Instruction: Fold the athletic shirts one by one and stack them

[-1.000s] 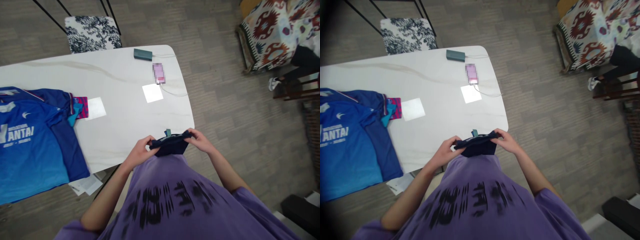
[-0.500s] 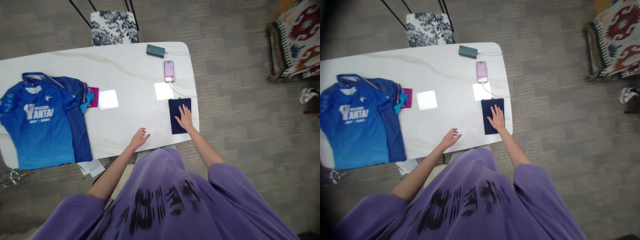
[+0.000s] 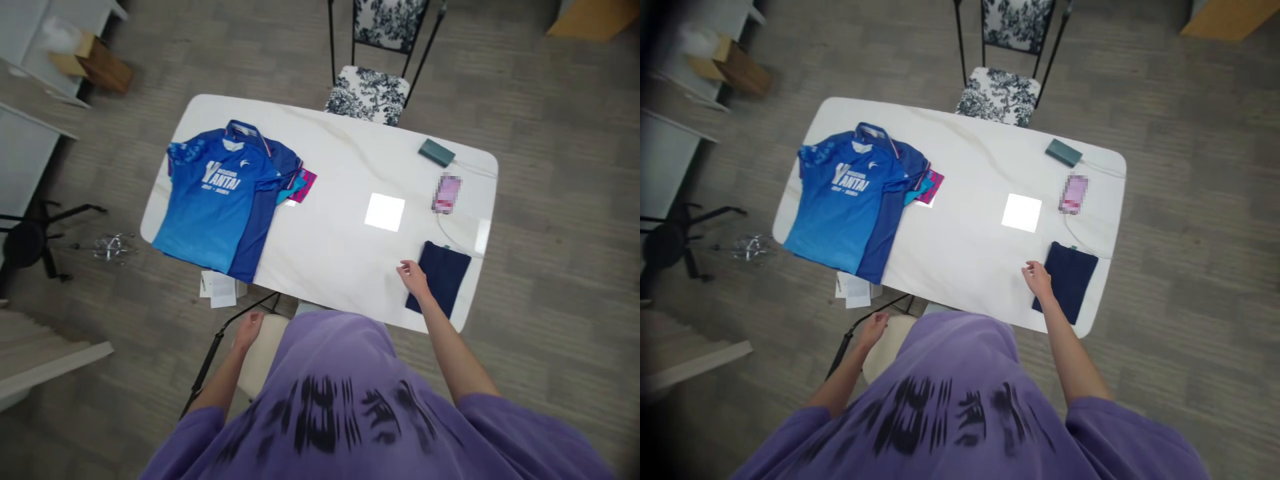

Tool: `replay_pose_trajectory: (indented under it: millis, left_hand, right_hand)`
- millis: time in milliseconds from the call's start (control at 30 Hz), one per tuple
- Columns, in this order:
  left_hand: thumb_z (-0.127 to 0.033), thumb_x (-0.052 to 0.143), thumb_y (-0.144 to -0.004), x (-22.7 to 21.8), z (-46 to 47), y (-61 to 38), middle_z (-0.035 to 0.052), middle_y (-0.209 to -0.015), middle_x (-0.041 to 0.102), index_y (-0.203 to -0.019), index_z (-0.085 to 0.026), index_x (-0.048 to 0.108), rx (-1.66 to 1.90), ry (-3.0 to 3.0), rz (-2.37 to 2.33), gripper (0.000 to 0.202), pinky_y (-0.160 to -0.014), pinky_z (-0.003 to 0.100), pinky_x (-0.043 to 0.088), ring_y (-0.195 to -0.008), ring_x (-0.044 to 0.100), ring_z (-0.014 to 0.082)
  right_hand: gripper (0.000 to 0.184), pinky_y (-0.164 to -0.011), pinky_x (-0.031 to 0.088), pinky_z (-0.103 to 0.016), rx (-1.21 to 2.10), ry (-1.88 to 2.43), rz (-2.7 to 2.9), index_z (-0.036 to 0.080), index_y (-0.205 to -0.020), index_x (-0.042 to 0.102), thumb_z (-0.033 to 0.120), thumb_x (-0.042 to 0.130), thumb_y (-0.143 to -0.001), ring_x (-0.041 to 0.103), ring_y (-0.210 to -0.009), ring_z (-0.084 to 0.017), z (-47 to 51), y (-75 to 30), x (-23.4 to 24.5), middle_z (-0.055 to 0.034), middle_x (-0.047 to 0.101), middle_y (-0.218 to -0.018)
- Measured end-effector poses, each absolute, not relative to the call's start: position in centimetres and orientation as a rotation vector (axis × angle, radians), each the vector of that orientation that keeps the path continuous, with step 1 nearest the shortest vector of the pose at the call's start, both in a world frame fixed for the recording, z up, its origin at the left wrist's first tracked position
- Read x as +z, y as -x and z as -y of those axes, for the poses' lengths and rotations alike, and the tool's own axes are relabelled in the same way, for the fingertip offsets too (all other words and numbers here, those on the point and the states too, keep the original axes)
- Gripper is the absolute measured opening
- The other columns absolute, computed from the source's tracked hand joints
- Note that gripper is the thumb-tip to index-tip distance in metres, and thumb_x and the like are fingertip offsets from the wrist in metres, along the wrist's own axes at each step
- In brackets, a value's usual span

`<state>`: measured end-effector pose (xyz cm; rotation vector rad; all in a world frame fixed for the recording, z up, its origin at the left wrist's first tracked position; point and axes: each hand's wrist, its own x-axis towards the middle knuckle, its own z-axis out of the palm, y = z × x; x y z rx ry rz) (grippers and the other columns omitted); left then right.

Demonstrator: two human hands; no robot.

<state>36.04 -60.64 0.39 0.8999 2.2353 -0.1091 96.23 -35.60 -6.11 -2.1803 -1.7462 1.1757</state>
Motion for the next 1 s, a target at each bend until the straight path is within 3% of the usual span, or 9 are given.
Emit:
replay_pose_trajectory:
  millis: [133,300,500,667,833,900,1000]
  left_hand:
    - [-0.046,0.052,-0.107,-3.1,56.4,-25.3,0.0128,-0.121,0.079,-0.128,-0.019,0.063,0.044,-0.892,-2.283,0.037,-0.108,0.041,0.061,-0.115,0.077,0.0283]
    - [-0.042,0.058,-0.106,-6.1,50.5,-14.2,0.0213,-0.149,0.066,-0.148,-0.019,0.062,0.069,-1.135,-2.240,0.048,-0.125,0.051,0.048,-0.141,0.063,0.0378]
    - [-0.039,0.063,-0.103,-7.1,47.8,-7.7,0.0246,-0.152,0.060,-0.158,-0.015,0.057,-0.004,-1.226,-2.268,0.060,-0.124,0.055,0.046,-0.143,0.057,0.0428]
    - [-0.039,0.059,-0.107,-7.8,47.4,-4.2,0.0209,-0.145,0.066,-0.145,-0.022,0.068,0.036,-1.236,-2.213,0.042,-0.120,0.057,0.044,-0.137,0.058,0.0437]
    - [-0.036,0.056,-0.110,-8.0,47.8,-1.6,0.0183,-0.134,0.073,-0.127,-0.025,0.074,0.058,-1.285,-2.168,0.027,-0.112,0.055,0.043,-0.129,0.059,0.0405]
    - [-0.036,0.055,-0.111,-7.8,48.2,-1.0,0.0175,-0.129,0.076,-0.121,-0.026,0.074,0.068,-1.297,-2.132,0.023,-0.112,0.056,0.042,-0.128,0.060,0.0400]
    - [-0.037,0.053,-0.112,-7.1,48.9,-0.8,0.0167,-0.121,0.077,-0.114,-0.028,0.073,0.082,-1.330,-2.045,0.021,-0.112,0.058,0.043,-0.125,0.064,0.0408]
  right_hand:
    - [0.035,-0.097,0.064,-0.044,1.414,1.944,1.948,0.026,-0.120,0.077,0.050,0.063,-0.099,0.077,-0.095,-0.025,32.3,-82.3,-5.4,-0.0089,0.082,-0.114]
    - [0.018,-0.096,0.067,-0.046,1.519,1.838,2.052,0.030,-0.103,0.081,0.044,0.074,-0.095,0.077,-0.090,-0.026,24.9,-62.5,-5.5,-0.0050,0.086,-0.104]
    - [0.030,-0.109,0.065,-0.048,1.395,1.873,1.916,0.024,-0.120,0.077,0.048,0.062,-0.107,0.078,-0.099,-0.025,10.6,-41.6,-8.0,-0.0070,0.085,-0.114]
    - [0.040,-0.118,0.060,-0.052,1.075,2.071,1.707,0.018,-0.130,0.073,0.049,0.069,-0.106,0.074,-0.117,-0.029,1.6,-31.8,-9.9,-0.0140,0.080,-0.123]
    - [0.023,-0.128,0.050,-0.064,0.845,2.212,1.874,0.022,-0.104,0.079,0.044,0.081,-0.097,0.064,-0.136,-0.038,-0.5,-29.5,-10.4,-0.0170,0.075,-0.130]
    - [0.018,-0.127,0.050,-0.062,0.831,2.201,1.874,0.025,-0.100,0.076,0.043,0.078,-0.099,0.065,-0.133,-0.036,-0.4,-29.6,-10.5,-0.0133,0.077,-0.123]
    - [0.023,-0.120,0.055,-0.049,0.925,2.078,1.790,0.026,-0.111,0.069,0.048,0.066,-0.107,0.068,-0.118,-0.028,-0.3,-30.3,-10.4,-0.0067,0.076,-0.109]
